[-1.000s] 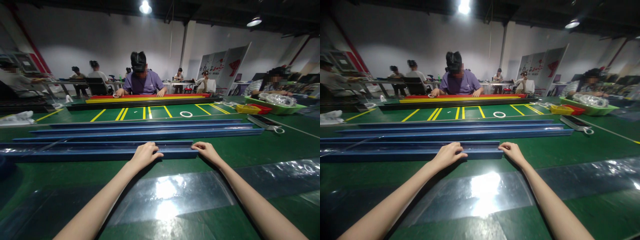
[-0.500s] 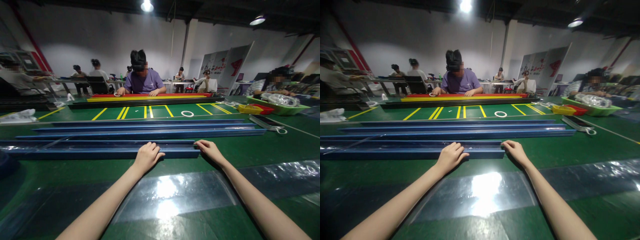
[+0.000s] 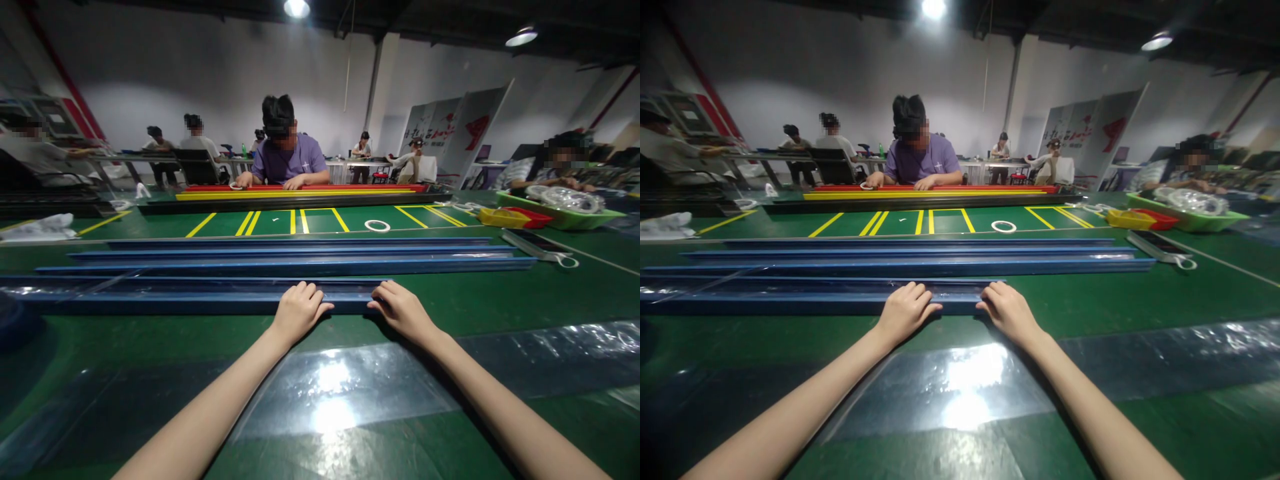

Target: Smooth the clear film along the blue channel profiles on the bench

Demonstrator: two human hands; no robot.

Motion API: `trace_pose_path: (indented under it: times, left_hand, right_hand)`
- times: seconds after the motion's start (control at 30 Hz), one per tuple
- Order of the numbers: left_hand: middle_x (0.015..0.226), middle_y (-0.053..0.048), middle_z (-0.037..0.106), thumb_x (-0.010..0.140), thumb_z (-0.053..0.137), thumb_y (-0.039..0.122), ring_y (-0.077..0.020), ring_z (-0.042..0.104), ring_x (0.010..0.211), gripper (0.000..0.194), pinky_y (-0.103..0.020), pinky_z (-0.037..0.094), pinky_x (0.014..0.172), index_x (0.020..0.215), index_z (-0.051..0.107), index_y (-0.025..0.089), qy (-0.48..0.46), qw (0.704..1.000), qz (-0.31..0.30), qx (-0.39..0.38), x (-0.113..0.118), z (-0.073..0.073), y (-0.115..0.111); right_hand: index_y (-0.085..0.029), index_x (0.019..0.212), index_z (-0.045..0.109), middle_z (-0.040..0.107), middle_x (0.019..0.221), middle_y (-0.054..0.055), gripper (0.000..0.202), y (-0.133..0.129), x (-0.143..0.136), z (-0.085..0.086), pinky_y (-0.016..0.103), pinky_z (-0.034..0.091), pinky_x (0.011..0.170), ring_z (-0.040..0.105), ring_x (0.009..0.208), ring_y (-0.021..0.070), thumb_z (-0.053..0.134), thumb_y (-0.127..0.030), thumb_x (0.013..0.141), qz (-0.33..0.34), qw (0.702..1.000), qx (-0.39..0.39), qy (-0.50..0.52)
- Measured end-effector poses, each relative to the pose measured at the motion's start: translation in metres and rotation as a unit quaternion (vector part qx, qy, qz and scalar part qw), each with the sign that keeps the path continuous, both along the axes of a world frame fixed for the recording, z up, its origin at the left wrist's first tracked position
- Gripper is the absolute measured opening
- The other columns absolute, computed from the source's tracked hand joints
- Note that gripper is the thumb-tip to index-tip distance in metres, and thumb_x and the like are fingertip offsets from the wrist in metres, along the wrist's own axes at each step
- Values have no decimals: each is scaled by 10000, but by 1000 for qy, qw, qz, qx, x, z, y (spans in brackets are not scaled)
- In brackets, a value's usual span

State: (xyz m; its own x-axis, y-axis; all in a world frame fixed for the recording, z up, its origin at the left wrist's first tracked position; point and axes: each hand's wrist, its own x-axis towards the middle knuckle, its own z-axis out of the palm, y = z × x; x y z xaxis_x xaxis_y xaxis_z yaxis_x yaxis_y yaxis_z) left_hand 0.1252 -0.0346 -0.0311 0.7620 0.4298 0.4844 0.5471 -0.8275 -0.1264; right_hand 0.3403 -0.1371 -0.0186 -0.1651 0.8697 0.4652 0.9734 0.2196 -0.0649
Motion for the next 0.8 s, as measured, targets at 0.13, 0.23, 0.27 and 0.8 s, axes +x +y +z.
trace_pose_path:
  times: [0.13, 0.23, 0.27, 0.8]
  left_hand:
    - [764, -66, 549, 878, 259, 450, -186, 471, 762, 424, -289, 314, 631, 756, 554, 171, 1, 1000, 1, 9, -1, 0, 0]
    - [748, -63, 543, 877, 267, 449, -180, 472, 753, 420, -281, 312, 625, 746, 553, 171, -3, 1000, 2, 11, -1, 0, 0]
    - [741, -61, 542, 876, 269, 450, -178, 472, 746, 421, -279, 312, 622, 741, 553, 171, -4, 1000, 2, 15, -1, 0, 0]
    - [688, -28, 557, 841, 393, 448, -164, 476, 681, 345, -274, 295, 581, 687, 534, 173, -52, 995, -17, 80, 1, -5, 3]
  right_hand:
    - [-172, 746, 523, 539, 724, 59, 240, 1, -2, 1, 262, 329, 617, 462, 689, 166, 341, -262, 874, -18, 995, 8, -95]
    - [-172, 733, 516, 534, 717, 60, 228, 2, -3, 3, 263, 316, 616, 456, 684, 167, 346, -243, 868, -24, 990, 10, -135]
    - [-172, 734, 514, 534, 718, 60, 222, 2, -3, 3, 263, 314, 616, 456, 684, 167, 348, -240, 866, -24, 990, 8, -141]
    - [-154, 722, 542, 572, 683, 44, 339, 9, -19, 5, 252, 275, 611, 489, 658, 140, 303, -338, 879, -82, 985, 26, -151]
